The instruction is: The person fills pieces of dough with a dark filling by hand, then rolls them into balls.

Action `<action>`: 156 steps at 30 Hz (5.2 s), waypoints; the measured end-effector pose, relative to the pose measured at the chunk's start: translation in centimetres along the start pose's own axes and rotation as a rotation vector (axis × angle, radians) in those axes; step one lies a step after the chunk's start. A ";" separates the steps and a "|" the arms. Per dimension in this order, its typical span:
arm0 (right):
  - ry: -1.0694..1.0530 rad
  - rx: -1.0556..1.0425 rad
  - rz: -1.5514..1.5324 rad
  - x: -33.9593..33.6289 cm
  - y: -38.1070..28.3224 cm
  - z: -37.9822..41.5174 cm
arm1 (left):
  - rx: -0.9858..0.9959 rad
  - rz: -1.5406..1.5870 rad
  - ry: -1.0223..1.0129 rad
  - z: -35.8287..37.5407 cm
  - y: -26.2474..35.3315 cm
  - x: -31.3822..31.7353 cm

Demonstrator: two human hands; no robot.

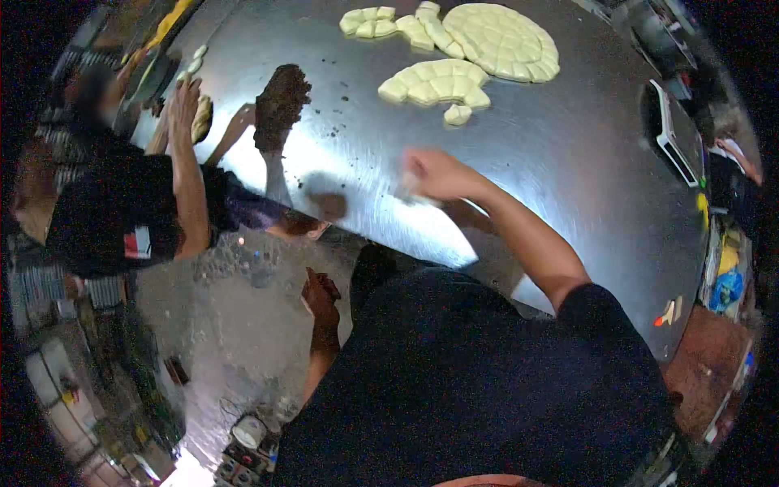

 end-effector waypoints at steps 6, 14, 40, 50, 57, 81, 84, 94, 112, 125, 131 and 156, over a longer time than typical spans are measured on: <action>0.478 -0.311 -0.579 -9.5 -7.5 -3.8 | 0.180 -0.185 -0.208 -1.1 5.1 2.6; 0.734 0.261 0.455 -9.2 8.8 2.6 | 0.238 -0.318 -0.488 1.5 8.5 9.5; 0.981 -0.474 -0.023 -7.0 -14.3 18.0 | 0.164 0.031 -0.843 10.1 13.6 32.9; 0.534 -0.350 0.141 -2.2 -6.7 -6.1 | 0.384 -1.026 -0.386 5.1 11.4 12.7; 0.545 -0.464 0.693 0.8 -8.8 -25.9 | -0.066 -0.375 -0.347 2.5 6.6 3.1; 0.603 -0.590 0.222 -2.0 -10.1 -0.2 | -0.007 0.334 -0.734 -7.9 9.6 21.8; 0.687 -0.646 0.167 -1.7 -8.6 4.4 | 0.153 -0.041 -0.914 5.3 15.9 30.9; 0.673 -0.275 -0.160 -7.4 -5.6 12.8 | 0.088 -0.307 -0.930 7.9 11.8 33.7; 1.150 -0.452 0.485 -7.7 -13.3 20.7 | 0.216 -0.045 -1.009 14.5 14.2 39.0; 1.119 -0.464 0.429 -9.6 -16.7 23.8 | 0.533 -0.118 -1.002 17.5 17.6 40.0; 1.224 -0.454 0.401 -10.8 -15.6 23.7 | 0.412 -0.097 -1.093 18.6 17.5 40.1; 0.830 -0.090 0.026 -1.1 -2.5 24.1 | -0.119 -1.050 -1.060 1.6 -3.3 31.3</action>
Point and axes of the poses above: each hand's wrist, its own z-axis away from the middle knuckle, its own x-axis out of the palm, y = z × x, the point moved 9 cm from there along -z, towards the middle knuckle, and after that the axes turned 14 degrees about -y, right-handed, at the moved point
